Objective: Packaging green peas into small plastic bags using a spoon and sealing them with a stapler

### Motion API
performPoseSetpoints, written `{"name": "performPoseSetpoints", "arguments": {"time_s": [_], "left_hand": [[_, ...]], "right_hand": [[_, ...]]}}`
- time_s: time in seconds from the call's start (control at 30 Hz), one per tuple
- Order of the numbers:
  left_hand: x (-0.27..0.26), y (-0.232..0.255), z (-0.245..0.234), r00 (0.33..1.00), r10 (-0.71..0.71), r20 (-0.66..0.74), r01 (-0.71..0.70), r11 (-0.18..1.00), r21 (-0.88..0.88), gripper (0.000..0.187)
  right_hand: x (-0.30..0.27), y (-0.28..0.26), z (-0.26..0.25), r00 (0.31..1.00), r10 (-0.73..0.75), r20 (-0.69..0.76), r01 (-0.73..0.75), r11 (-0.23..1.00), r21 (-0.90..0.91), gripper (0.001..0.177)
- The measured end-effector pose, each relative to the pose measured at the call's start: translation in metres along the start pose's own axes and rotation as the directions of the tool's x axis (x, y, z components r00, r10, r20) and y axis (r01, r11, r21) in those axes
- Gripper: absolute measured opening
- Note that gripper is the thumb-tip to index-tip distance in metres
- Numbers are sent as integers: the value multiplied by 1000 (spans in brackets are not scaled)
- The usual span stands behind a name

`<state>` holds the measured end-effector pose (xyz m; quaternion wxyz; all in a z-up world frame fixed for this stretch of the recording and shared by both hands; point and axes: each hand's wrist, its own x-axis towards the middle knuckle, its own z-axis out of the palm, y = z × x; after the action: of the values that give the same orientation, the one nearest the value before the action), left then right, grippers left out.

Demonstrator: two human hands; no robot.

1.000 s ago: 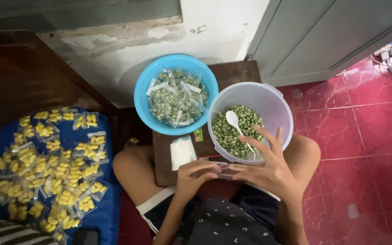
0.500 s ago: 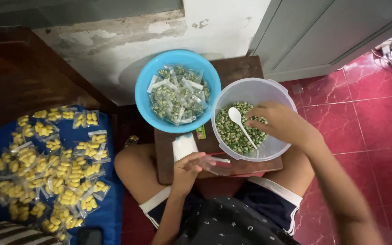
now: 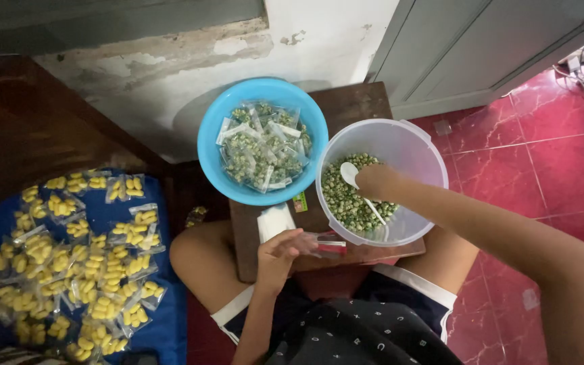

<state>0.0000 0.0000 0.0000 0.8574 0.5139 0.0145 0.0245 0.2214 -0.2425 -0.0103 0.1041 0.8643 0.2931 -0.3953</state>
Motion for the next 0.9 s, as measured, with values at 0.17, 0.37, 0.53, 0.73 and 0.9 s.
{"name": "performPoseSetpoints", "arguments": {"time_s": [0.17,0.37,0.53,0.73,0.9], "left_hand": [[6,2,-6,999,33,-41,-28,992,125,64],[7,2,-8,997,12,-77,-13,1000,-2,62],[8,-12,-22,997,-7,-73,9,1000,27,61],[8,-17,-29,997,-1,-74,0,1000,-20,58],[9,-7,-21,996,-5,-91,2,999,-42,60]], "right_hand": [[35,4,38,998,37,-50,-50,954,-296,32],[35,4,26,990,102,-98,-109,991,-71,37],[28,19,13,980,66,-186,-54,996,67,29],[3,18,-2,958,54,-283,-90,989,-116,11],[-25,2,-24,916,106,-386,-174,974,-145,27]]}}
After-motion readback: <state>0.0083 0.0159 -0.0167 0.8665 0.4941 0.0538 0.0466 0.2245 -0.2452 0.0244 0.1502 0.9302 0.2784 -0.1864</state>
